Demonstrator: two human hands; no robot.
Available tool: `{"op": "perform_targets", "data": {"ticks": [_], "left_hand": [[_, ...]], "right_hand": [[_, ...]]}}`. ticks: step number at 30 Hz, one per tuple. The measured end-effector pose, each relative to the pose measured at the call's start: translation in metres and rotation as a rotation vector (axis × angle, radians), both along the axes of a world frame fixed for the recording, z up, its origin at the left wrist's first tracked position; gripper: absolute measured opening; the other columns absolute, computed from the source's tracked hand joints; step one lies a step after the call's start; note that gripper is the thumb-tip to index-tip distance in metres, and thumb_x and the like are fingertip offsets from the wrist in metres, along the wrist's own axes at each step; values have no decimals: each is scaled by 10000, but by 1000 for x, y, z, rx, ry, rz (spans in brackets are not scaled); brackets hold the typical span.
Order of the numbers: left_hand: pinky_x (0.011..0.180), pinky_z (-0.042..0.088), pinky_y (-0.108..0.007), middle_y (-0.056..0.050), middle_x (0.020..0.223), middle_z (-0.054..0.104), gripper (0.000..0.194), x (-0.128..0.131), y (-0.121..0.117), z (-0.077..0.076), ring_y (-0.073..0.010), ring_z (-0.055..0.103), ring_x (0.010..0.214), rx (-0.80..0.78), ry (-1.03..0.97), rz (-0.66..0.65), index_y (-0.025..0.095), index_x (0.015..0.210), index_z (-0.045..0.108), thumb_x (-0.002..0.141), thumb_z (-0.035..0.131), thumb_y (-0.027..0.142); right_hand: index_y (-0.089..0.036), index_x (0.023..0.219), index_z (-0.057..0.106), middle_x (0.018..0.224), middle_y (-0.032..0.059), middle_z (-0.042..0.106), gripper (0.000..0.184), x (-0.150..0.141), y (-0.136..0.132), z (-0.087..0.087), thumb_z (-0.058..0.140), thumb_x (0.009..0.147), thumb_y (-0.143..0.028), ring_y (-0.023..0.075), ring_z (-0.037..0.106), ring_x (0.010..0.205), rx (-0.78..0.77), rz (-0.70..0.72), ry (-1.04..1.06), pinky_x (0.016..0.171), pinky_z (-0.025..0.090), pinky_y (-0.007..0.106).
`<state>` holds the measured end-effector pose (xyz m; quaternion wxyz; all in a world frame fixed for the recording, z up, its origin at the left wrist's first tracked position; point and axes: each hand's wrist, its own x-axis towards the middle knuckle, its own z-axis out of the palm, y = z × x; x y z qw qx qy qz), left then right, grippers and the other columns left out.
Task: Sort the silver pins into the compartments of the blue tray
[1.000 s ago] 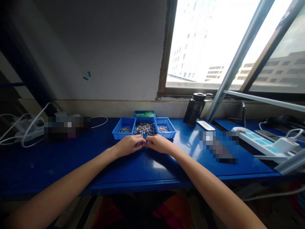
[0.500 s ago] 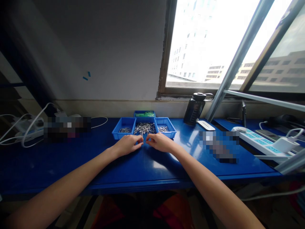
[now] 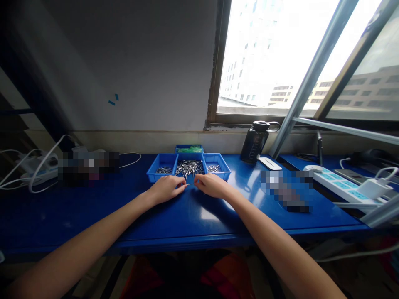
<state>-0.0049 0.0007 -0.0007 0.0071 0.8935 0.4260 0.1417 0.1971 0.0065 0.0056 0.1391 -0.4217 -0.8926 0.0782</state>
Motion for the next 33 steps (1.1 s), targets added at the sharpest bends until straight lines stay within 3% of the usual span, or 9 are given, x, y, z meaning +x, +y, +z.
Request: {"op": "perform_targets", "data": {"ticks": [11, 21, 33], "left_hand": [[555, 365, -228, -18, 741, 622, 212, 1, -1, 0, -167, 578, 661, 8, -12, 6, 203, 845, 533, 827, 411, 375], [593, 380, -204, -5, 803, 593, 188, 3, -4, 7, -115, 544, 688, 30, -167, -132, 187, 850, 543, 842, 418, 328], [667, 415, -213, -13, 850, 590, 165, 4, -2, 3, -125, 560, 761, 58, -189, -164, 198, 887, 567, 830, 434, 278]], "right_hand": [[-177, 850, 568, 601, -1, 582, 159, 1, 1, -3, 451, 819, -280, 96, 490, 539, -13, -16, -24, 517, 279, 199], [-189, 873, 566, 597, -11, 584, 161, 0, 2, -7, 445, 825, -283, 89, 492, 526, -7, 34, 39, 507, 291, 192], [-171, 880, 573, 595, -8, 603, 218, -5, 1, -9, 436, 837, -336, 89, 523, 521, -144, 70, 168, 517, 358, 187]]}}
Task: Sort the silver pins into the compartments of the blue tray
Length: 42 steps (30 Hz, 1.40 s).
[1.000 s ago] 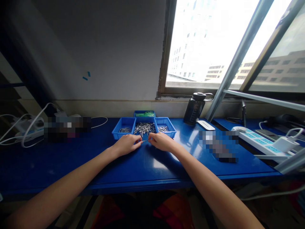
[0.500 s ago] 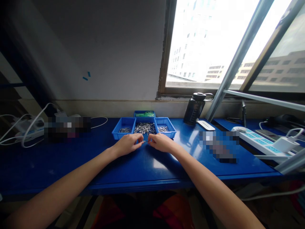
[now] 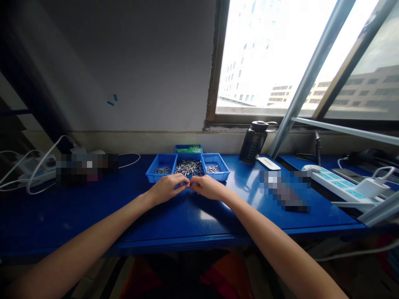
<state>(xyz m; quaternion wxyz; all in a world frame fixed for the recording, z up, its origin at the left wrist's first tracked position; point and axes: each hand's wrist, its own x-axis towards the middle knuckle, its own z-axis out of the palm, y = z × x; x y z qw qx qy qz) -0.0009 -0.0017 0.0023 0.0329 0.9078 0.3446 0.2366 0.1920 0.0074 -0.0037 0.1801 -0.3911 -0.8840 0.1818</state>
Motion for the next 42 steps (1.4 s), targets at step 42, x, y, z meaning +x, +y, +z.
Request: {"op": "perform_targets", "data": {"ticks": [42], "left_hand": [[599, 390, -246, -33, 727, 635, 247, -3, -1, 0, -177, 586, 674, -61, 173, 189, 207, 834, 602, 819, 399, 347]], "right_hand": [[-177, 874, 591, 585, 0, 580, 204, 7, 1, 9, 426, 842, -292, 92, 491, 522, 170, -64, -123, 519, 293, 194]]}}
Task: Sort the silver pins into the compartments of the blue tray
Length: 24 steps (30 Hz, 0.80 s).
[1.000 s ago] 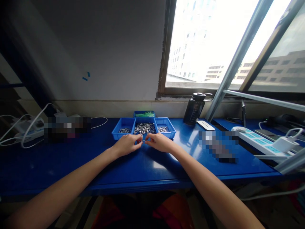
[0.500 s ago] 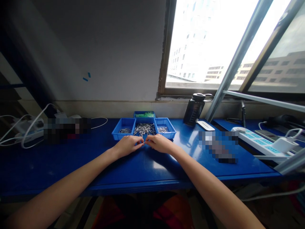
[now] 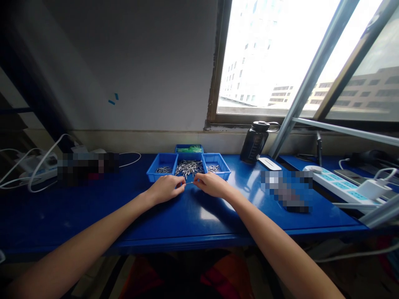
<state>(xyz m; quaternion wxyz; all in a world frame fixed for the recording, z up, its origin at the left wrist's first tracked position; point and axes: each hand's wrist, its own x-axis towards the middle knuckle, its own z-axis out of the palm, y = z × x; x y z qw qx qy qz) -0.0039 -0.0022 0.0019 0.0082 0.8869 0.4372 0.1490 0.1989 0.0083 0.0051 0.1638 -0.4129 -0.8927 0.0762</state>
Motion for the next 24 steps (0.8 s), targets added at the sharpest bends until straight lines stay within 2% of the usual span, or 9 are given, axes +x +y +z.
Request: {"op": "perform_targets", "data": {"ticks": [14, 24], "left_hand": [[604, 392, -230, -24, 764, 632, 195, 0, 1, 1, -166, 583, 702, -14, -13, 14, 202, 812, 583, 806, 434, 329], [594, 371, -207, 6, 807, 591, 155, 3, -4, 6, -117, 550, 693, 48, -88, -124, 204, 835, 555, 819, 427, 291]], "right_hand": [[-180, 859, 569, 604, -7, 589, 138, -2, 0, -3, 476, 806, -268, 95, 499, 532, -52, -24, -41, 521, 298, 198], [-187, 850, 554, 595, -23, 581, 125, -1, 2, -8, 493, 801, -284, 85, 484, 517, -41, 14, -8, 501, 295, 187]]}}
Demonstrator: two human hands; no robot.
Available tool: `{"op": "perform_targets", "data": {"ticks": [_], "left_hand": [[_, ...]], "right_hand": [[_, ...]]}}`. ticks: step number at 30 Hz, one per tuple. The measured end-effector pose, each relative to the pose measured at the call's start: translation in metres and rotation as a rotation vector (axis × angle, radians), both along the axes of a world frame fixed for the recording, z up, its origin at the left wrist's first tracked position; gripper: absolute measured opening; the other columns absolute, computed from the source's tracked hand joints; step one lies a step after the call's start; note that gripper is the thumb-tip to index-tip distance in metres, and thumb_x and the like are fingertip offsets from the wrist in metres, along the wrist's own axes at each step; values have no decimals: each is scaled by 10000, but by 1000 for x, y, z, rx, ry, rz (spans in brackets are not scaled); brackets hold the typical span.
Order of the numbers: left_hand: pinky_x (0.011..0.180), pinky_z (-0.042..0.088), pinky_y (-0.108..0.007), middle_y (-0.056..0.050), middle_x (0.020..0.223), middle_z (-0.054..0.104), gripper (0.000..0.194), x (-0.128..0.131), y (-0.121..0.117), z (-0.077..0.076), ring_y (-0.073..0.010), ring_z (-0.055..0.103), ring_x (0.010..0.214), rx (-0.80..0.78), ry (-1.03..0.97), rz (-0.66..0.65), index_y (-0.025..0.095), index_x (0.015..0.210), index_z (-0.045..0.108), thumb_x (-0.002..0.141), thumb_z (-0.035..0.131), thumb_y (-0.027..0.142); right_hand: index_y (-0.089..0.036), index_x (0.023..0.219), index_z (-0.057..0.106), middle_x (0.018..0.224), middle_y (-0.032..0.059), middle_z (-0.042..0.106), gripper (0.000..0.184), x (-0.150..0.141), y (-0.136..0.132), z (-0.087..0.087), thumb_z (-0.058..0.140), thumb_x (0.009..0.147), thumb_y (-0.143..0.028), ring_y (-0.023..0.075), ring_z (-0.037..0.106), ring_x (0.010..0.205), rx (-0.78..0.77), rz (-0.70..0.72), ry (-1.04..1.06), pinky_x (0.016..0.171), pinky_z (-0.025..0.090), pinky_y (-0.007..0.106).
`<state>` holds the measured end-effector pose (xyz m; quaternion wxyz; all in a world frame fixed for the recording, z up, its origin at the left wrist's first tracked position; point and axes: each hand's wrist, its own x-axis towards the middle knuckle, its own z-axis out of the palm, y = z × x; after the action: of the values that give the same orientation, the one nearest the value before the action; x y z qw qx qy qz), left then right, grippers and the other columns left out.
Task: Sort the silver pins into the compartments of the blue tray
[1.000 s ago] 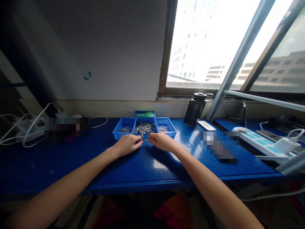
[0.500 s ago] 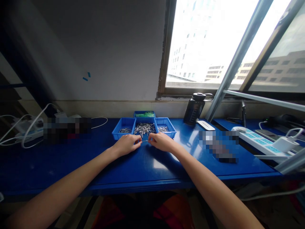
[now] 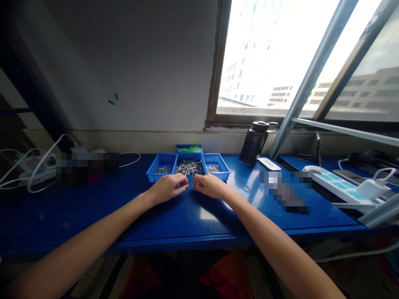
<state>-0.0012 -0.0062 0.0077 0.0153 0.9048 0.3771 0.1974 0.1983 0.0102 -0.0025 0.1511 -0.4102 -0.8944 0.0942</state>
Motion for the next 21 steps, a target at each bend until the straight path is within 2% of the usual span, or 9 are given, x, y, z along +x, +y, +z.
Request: {"op": "perform_targets", "data": {"ticks": [11, 16, 21], "left_hand": [[648, 397, -210, 4, 885, 600, 171, 0, 4, -6, -127, 568, 761, -14, 16, -68, 225, 929, 574, 812, 454, 262], [630, 405, -209, 3, 857, 596, 144, 0, 2, -5, -124, 565, 742, 0, 0, -85, 210, 887, 566, 795, 461, 245], [710, 415, -216, -3, 884, 599, 84, 1, -4, -1, -135, 561, 814, 3, -61, -136, 195, 807, 535, 740, 485, 202]], "right_hand": [[-165, 816, 578, 587, -17, 577, 178, -6, -2, -2, 510, 795, -329, 85, 500, 522, -135, 37, 144, 498, 345, 186], [-165, 808, 570, 589, -14, 580, 184, -5, 0, -4, 506, 795, -338, 86, 495, 513, -124, 43, 127, 489, 336, 188], [-174, 835, 570, 581, -24, 557, 164, -3, 2, -5, 512, 789, -320, 83, 473, 512, -65, 61, 72, 493, 312, 191]]}}
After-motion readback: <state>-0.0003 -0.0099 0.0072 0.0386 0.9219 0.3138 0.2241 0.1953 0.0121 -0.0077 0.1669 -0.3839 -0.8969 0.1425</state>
